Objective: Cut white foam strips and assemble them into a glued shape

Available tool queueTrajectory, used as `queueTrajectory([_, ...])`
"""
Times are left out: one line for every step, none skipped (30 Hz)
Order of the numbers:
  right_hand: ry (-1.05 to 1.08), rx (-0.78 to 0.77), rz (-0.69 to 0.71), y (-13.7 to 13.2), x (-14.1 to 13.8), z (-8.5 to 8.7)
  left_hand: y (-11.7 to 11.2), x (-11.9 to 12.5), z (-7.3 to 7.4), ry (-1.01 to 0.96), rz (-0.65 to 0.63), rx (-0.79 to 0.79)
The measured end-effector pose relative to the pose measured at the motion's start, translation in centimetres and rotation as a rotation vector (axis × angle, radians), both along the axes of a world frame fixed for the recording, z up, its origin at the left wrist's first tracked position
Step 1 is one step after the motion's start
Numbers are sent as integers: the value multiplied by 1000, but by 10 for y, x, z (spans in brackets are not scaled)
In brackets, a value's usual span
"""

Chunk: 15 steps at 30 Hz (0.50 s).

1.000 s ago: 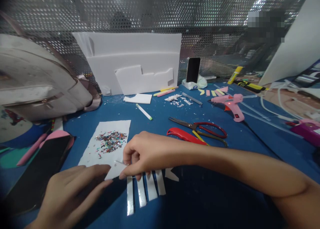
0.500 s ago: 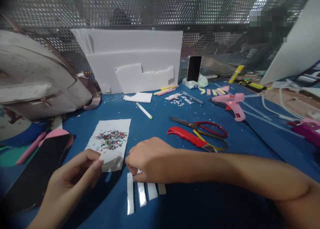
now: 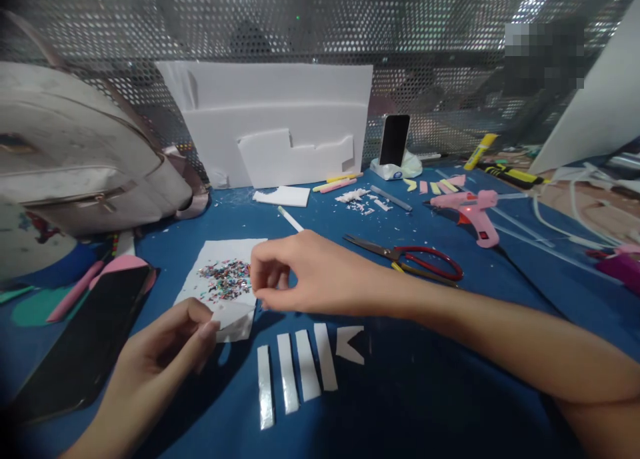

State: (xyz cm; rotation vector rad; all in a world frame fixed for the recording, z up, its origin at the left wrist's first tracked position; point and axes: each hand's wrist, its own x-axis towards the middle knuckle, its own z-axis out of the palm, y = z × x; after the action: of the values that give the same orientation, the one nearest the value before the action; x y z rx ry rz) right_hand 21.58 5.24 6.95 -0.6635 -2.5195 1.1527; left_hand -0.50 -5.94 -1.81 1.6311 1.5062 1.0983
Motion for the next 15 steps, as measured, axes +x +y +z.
queueTrajectory([73, -55, 12, -1, -1, -1, 0, 1, 0, -1, -7, -2])
queueTrajectory([122, -106, 22, -3, -3, -2, 0, 1, 1, -1, -16, -7])
queueTrajectory([153, -143, 24, -5, -5, -4, 0, 2, 2, 2, -26, -14])
queueTrajectory([171, -162, 25, -7, -7, -7, 0, 3, 4, 8, -36, -23])
queueTrajectory([183, -162, 25, -9, -9, -10, 1, 5, 6, 16, -45, -26])
queueTrajectory([190, -145, 23, -10, -10, -13, 1, 6, 7, 24, -55, -28])
queueTrajectory([195, -114, 21, -10, -12, -15, 1, 7, 8, 33, -63, -30])
queueTrajectory([198, -79, 22, -10, -12, -18, 2, 8, 9, 39, -70, -30])
queueTrajectory([200, -48, 26, -10, -13, -20, 2, 8, 10, 42, -73, -32])
queueTrajectory([200, -26, 31, -10, -13, -21, 2, 8, 10, 42, -75, -37])
queueTrajectory([200, -8, 33, -10, -14, -23, 1, 9, 10, 41, -77, -45])
queueTrajectory([201, 5, 33, -9, -14, -24, 1, 8, 10, 40, -79, -57])
queueTrajectory([206, 15, 30, -9, -14, -25, 1, 8, 9, 39, -83, -72])
queueTrajectory([212, 23, 26, -8, -14, -26, 1, 8, 8, 37, -89, -87])
queueTrajectory([216, 31, 23, -8, -14, -26, 1, 7, 8, 35, -95, -101])
